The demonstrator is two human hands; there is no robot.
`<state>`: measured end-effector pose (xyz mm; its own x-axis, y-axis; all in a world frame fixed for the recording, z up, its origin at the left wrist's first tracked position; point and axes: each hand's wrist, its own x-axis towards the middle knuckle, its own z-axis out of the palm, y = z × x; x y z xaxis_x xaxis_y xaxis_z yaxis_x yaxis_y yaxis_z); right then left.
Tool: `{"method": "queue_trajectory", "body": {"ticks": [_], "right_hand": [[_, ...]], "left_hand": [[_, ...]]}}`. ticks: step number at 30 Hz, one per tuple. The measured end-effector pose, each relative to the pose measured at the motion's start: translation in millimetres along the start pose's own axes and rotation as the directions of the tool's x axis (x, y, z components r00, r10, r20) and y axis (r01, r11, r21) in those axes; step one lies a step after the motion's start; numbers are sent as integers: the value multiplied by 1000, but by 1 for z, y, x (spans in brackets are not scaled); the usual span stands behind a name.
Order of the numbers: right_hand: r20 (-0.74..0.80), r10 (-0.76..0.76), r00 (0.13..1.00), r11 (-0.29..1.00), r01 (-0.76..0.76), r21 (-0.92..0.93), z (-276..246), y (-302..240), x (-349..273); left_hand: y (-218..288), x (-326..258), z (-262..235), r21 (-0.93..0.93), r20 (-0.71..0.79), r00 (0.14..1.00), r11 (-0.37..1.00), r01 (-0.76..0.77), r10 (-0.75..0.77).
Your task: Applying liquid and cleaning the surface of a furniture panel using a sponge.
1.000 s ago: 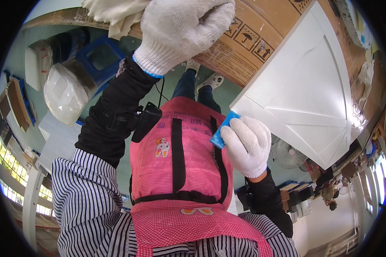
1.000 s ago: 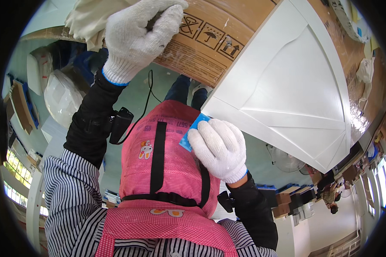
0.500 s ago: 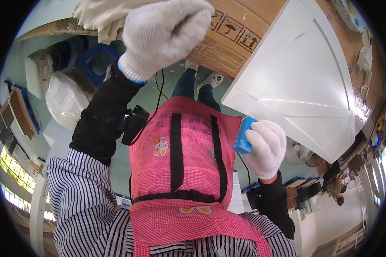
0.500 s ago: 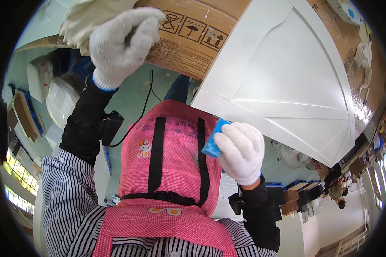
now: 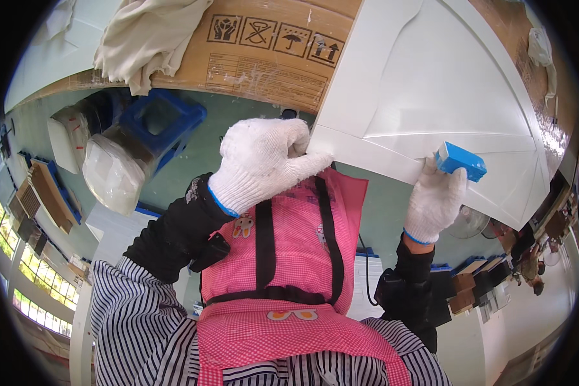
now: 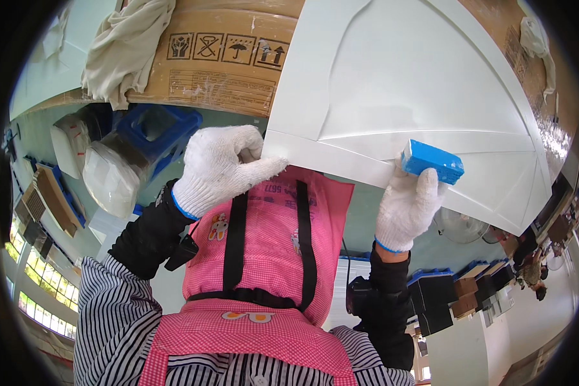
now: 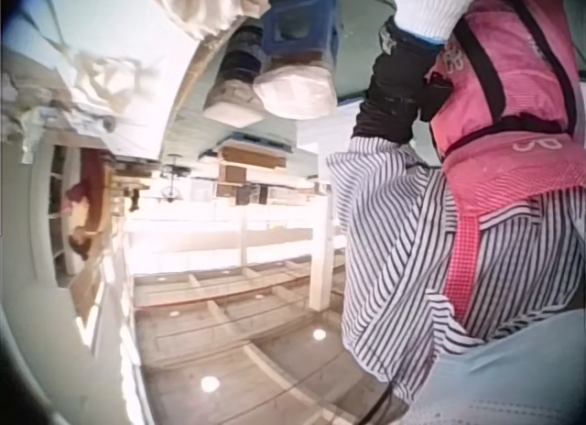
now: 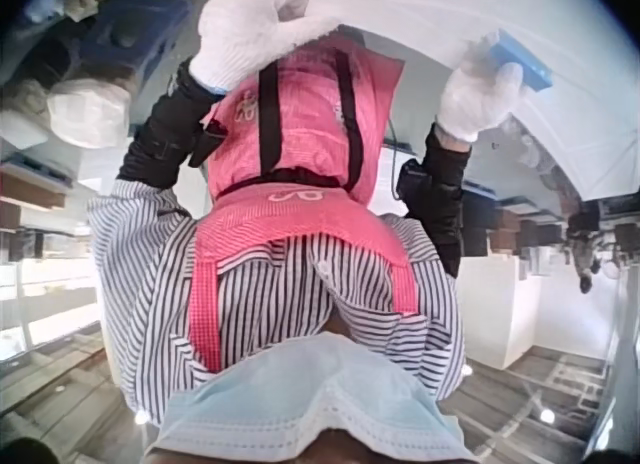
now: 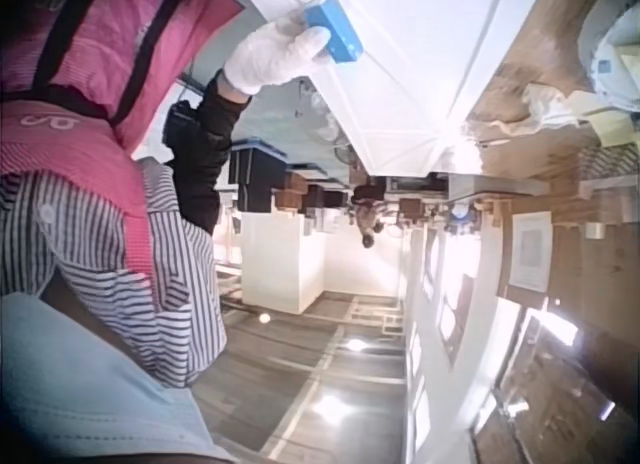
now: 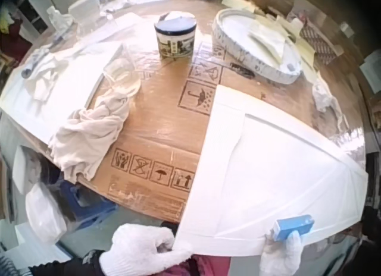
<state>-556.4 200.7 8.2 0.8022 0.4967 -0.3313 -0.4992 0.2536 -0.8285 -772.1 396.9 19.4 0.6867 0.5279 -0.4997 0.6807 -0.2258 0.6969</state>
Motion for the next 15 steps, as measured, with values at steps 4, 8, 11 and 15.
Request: {"method": "queue_trajectory", "body": {"ticks": [4, 8, 11, 15], "right_hand": [[-31, 21, 999, 999, -20, 26, -2, 7, -1], [-19, -10, 1000, 999, 9, -51, -2, 6, -3], [-6, -23, 1000, 998, 23, -50, -1, 6, -2], [-73, -3, 997, 1000, 2, -19, 4, 3, -7]], "left_hand": [[-5, -2, -7, -85, 97, 991, 991, 101, -93], [-19, -8, -1, -242, 97, 995, 970, 33, -9], [-14, -13, 4, 2, -31, 989, 990, -144, 144], [-2, -32, -1, 268, 9, 899, 865, -424, 437]]}}
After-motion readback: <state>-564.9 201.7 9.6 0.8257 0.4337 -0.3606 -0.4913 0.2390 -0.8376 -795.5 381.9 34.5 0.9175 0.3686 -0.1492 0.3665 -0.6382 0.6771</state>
